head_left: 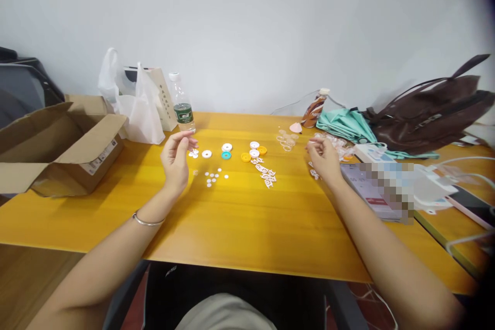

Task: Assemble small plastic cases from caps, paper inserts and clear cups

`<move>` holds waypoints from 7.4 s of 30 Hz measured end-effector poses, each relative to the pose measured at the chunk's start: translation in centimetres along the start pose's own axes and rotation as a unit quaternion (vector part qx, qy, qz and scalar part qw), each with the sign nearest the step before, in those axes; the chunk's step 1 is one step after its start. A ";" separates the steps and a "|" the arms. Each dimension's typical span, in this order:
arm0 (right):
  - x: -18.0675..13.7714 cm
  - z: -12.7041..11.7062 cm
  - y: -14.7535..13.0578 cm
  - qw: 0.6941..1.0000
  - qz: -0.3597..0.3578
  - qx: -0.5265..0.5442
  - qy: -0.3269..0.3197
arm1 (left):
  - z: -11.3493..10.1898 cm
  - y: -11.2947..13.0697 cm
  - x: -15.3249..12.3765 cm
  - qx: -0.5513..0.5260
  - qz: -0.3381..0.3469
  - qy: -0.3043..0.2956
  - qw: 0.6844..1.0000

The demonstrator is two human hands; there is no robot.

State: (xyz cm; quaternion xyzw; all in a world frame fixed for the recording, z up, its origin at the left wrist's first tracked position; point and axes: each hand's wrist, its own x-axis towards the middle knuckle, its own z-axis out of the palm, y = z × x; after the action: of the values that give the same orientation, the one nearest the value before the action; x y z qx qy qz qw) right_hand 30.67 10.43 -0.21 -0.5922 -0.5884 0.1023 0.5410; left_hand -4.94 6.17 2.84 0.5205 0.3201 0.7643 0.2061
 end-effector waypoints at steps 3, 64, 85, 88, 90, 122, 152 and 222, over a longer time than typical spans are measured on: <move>-0.1 -0.2 0.2 1.000 0.001 -0.015 -0.006 | 0.1 -0.2 -0.1 0.002 -0.014 -0.007 1.000; -2.3 2.3 0.8 0.992 -0.085 -0.070 -0.062 | -7.5 -8.4 2.2 0.303 -0.224 -0.128 0.917; -4.0 3.2 -0.6 0.981 -0.082 -0.102 -0.141 | -8.2 -9.0 1.9 0.442 -0.081 -0.231 0.863; -4.0 3.2 -0.8 0.981 -0.083 -0.098 -0.146 | -7.8 -8.5 1.9 0.458 -0.072 -0.221 0.858; -4.0 3.2 -0.8 0.981 -0.083 -0.095 -0.147 | -7.6 -8.4 2.0 0.468 -0.070 -0.221 0.853; -3.3 2.2 -1.8 0.970 0.092 0.209 -0.079 | 2.6 1.6 -6.9 0.264 -0.061 -0.551 0.789; -2.4 1.1 -2.6 0.916 0.142 0.374 0.018 | 2.1 0.3 -7.0 0.230 -0.030 -0.590 0.773; -3.3 3.1 -1.2 0.917 0.196 0.316 -0.144 | 2.3 -0.1 -7.5 0.195 -0.073 -0.555 0.805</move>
State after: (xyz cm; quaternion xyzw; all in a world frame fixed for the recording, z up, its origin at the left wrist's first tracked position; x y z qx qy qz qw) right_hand 26.66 9.00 -2.22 -0.4729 -0.4693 0.4710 0.5782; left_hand -0.01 2.06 -1.62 0.8604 0.3302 0.2488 0.2978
